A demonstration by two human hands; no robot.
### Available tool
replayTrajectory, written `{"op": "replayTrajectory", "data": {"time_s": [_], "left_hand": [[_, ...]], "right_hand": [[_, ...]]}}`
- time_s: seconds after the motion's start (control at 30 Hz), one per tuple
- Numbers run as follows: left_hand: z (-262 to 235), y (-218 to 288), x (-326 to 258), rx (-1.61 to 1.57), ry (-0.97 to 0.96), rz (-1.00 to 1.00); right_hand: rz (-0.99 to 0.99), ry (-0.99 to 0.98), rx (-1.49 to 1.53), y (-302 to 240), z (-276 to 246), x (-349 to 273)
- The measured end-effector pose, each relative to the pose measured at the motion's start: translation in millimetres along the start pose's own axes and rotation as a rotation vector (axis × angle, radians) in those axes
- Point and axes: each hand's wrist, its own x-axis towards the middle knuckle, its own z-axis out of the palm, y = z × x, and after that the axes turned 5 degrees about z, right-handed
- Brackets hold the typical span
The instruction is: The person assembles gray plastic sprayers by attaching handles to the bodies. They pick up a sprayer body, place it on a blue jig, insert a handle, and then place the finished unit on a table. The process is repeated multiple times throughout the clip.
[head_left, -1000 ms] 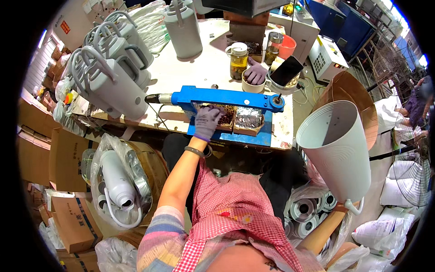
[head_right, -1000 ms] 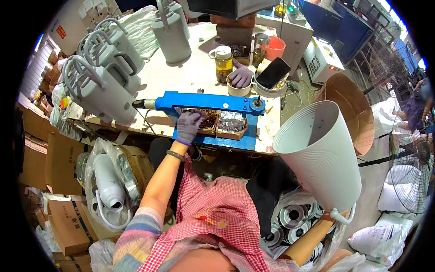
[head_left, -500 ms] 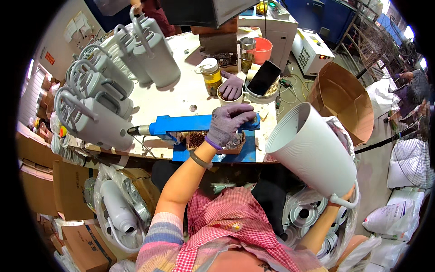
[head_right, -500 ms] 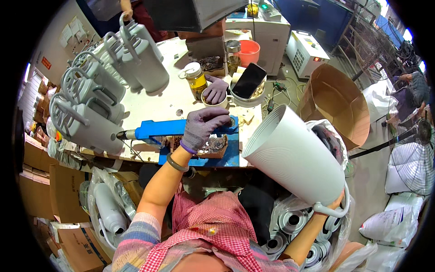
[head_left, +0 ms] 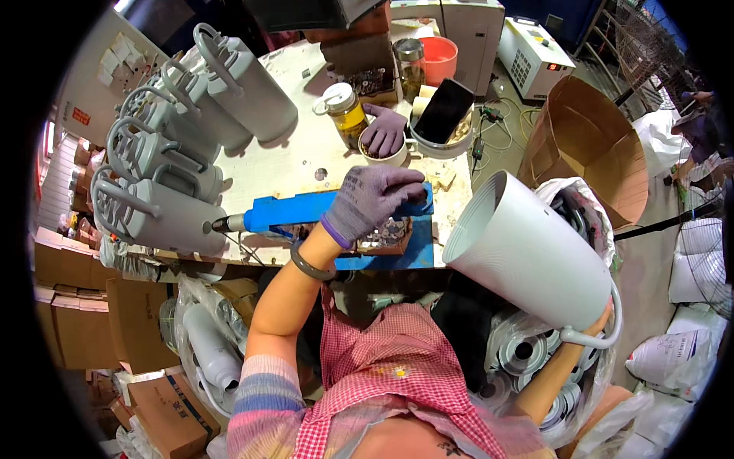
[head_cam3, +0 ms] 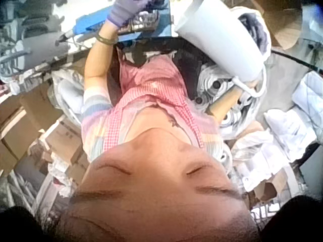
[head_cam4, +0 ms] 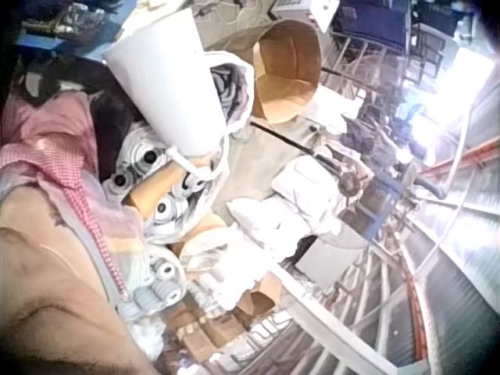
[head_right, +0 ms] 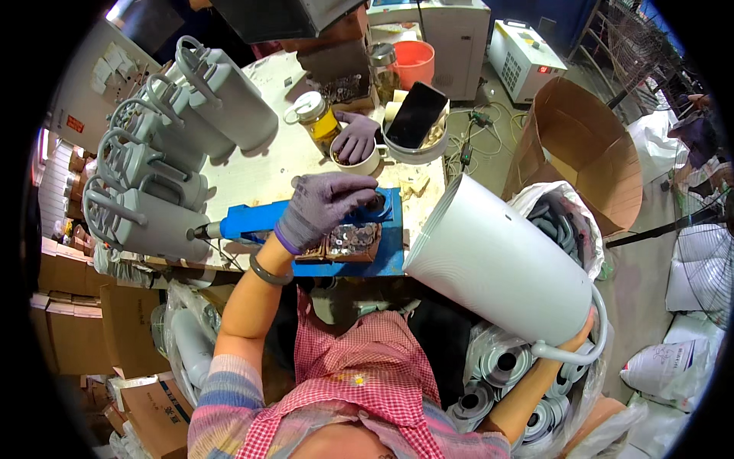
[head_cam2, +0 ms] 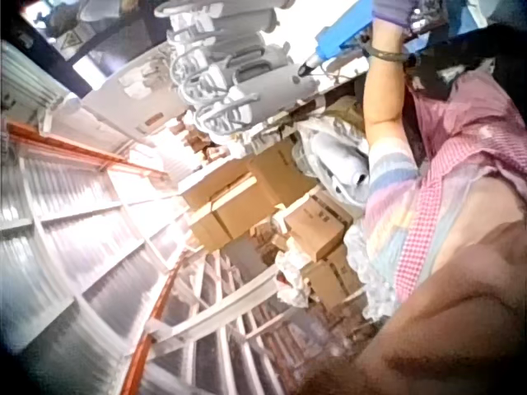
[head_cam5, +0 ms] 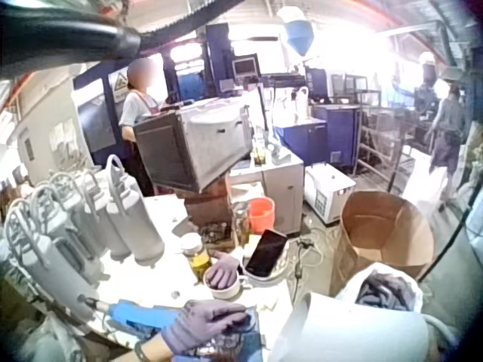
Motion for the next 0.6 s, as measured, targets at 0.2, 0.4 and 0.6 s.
{"op": "replayTrajectory", "data": {"time_s": [0.2,0.4,0.6], "left_hand": [[-0.1,-0.2,4.7,-0.168,-0.083,-0.069],[-6.9,-6.4,-77.8,-0.119,-0.069,-0.112],[63.7,-103.2,-98.7,0.644,-0.248,-0.312]], "right_hand": [[-0.047,-0.05,-0.03,4.5,-9.3,6.6],[-0.464,-0.072,-0.888,8.9,-54.8,29.0],[-0.483,-0.14,-0.996,4.2,-85.9,42.0]]}}
